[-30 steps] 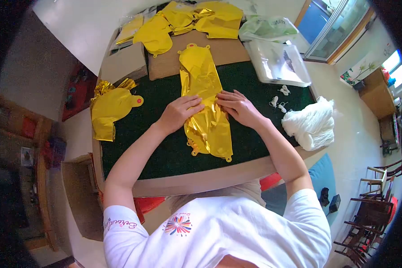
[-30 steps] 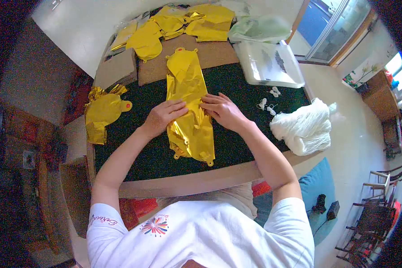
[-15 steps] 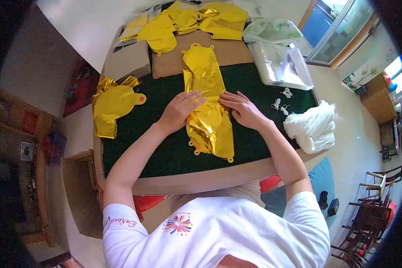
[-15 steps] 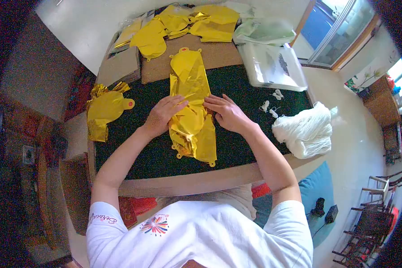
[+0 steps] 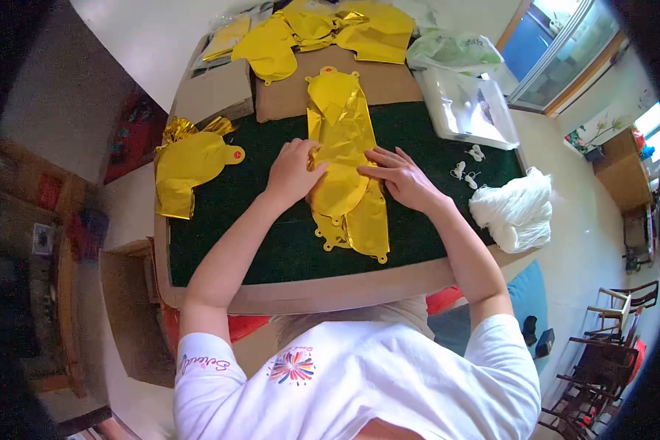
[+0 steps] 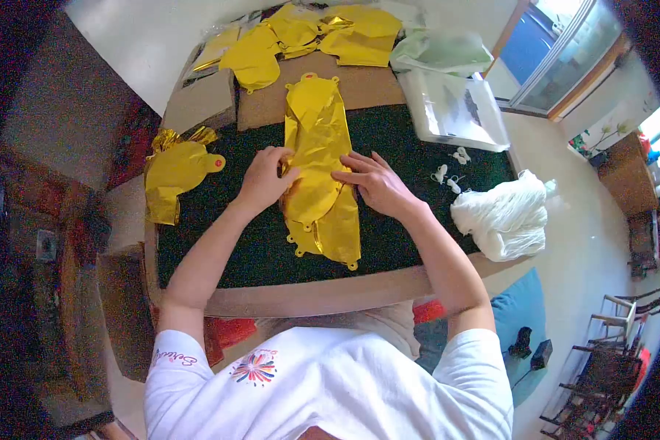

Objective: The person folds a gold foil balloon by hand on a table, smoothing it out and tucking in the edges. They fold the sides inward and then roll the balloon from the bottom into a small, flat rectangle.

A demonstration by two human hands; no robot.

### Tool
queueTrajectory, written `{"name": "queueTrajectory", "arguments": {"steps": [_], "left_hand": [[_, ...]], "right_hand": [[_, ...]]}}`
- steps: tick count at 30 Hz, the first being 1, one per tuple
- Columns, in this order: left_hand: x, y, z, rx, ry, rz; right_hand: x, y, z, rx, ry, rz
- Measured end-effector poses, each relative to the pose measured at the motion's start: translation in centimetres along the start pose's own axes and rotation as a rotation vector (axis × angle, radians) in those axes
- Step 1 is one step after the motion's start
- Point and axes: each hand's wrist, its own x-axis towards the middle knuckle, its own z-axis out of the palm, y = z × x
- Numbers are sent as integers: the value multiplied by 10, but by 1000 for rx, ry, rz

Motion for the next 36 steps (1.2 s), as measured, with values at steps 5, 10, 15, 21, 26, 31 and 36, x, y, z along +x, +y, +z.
{"name": "queueTrajectory", "arguments": {"steps": [5,10,15,21,26,31,36], "left_hand": [[11,6,7,156,-74,-177],[19,2,3,176,-207,-239],[14,-14,-5,-30,-214,-321],[-4,-4,-6,-75,-138,-311],[-4,29,-7,-134,-156,-334],[-12,26,4,-354,-142,-61],[-27,-4,8,34,-68,493]], "right_hand": [[-1,6,5,92,76,14],[-2,13,8,67,84,12],[-1,10,7,66,87,19],[1,-2,3,37,62,79],[1,-2,4,12,75,57],[1,0,6,10,83,57],[1,1,6,40,64,83]]}}
